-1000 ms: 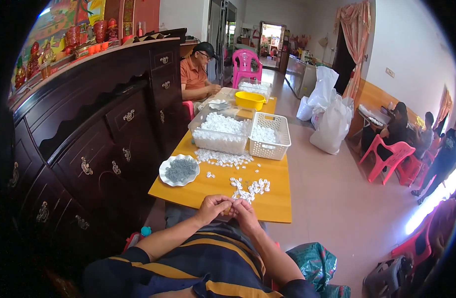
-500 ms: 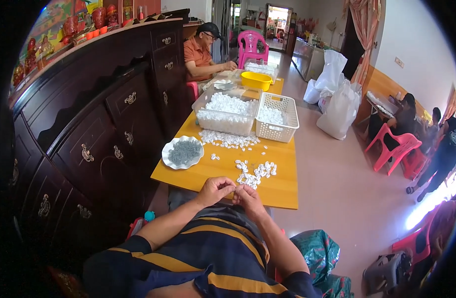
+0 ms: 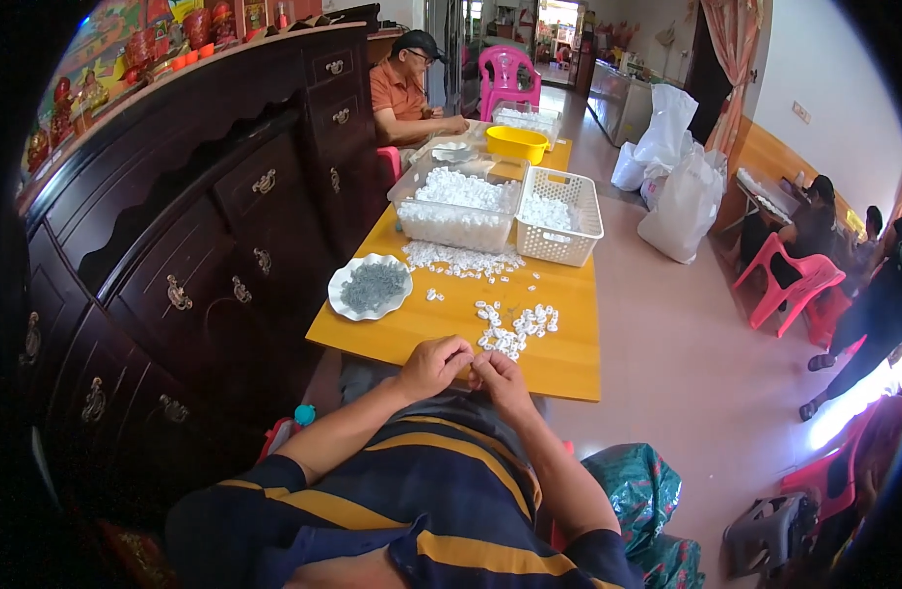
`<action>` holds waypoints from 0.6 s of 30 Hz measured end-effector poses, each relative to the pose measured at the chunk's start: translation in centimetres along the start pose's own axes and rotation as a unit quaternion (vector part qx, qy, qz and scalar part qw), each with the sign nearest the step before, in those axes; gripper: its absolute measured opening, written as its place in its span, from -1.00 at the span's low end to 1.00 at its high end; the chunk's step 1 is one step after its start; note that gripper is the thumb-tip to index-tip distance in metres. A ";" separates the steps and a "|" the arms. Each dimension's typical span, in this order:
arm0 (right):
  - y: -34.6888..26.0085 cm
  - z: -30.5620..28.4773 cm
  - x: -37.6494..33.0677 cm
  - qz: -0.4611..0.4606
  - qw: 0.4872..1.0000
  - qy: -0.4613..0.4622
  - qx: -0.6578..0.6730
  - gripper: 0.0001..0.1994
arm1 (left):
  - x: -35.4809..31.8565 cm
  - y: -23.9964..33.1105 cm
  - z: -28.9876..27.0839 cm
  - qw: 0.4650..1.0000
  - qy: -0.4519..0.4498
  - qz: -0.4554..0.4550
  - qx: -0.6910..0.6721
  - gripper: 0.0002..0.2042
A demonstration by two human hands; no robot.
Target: Assemble small plastic components by manually inserting metal pins.
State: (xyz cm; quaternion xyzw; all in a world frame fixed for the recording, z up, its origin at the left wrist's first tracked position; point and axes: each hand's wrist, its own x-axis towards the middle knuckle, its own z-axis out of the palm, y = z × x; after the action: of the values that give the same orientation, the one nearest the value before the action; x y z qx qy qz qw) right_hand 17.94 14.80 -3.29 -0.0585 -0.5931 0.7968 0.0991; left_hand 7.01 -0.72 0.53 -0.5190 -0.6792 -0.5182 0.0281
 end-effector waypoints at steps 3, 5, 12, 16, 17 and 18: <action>0.0 -0.3 -0.1 0.001 1.000 -0.007 -0.030 -0.78 | -0.1 0.0 0.1 1.000 -0.008 0.013 0.016 -0.89; 0.0 -0.4 -0.1 0.005 1.000 -0.014 -0.015 -0.77 | 0.0 0.1 0.1 1.000 -0.005 0.026 0.011 -0.90; -0.7 -0.3 -0.2 0.051 0.997 -0.019 0.057 -0.78 | 0.3 1.0 -0.3 0.999 -0.008 0.043 -0.019 -0.95; -0.3 0.2 0.0 0.035 0.999 0.001 0.035 -0.77 | 0.2 0.5 -0.3 0.999 0.006 0.034 0.008 -0.91; -0.2 0.2 0.0 0.038 0.999 0.002 0.038 -0.77 | 0.2 0.4 -0.2 1.000 0.004 0.030 0.007 -0.91; -0.2 0.2 0.1 0.007 1.000 0.005 -0.005 -0.77 | 0.3 0.4 -0.3 0.999 0.005 0.034 0.018 -0.89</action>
State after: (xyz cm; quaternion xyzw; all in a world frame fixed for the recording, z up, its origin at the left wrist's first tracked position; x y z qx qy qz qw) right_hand 17.82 14.67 -3.07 -0.0673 -0.5960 0.7943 0.0966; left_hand 7.06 -0.73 1.12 -0.5380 -0.6705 -0.5075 0.0585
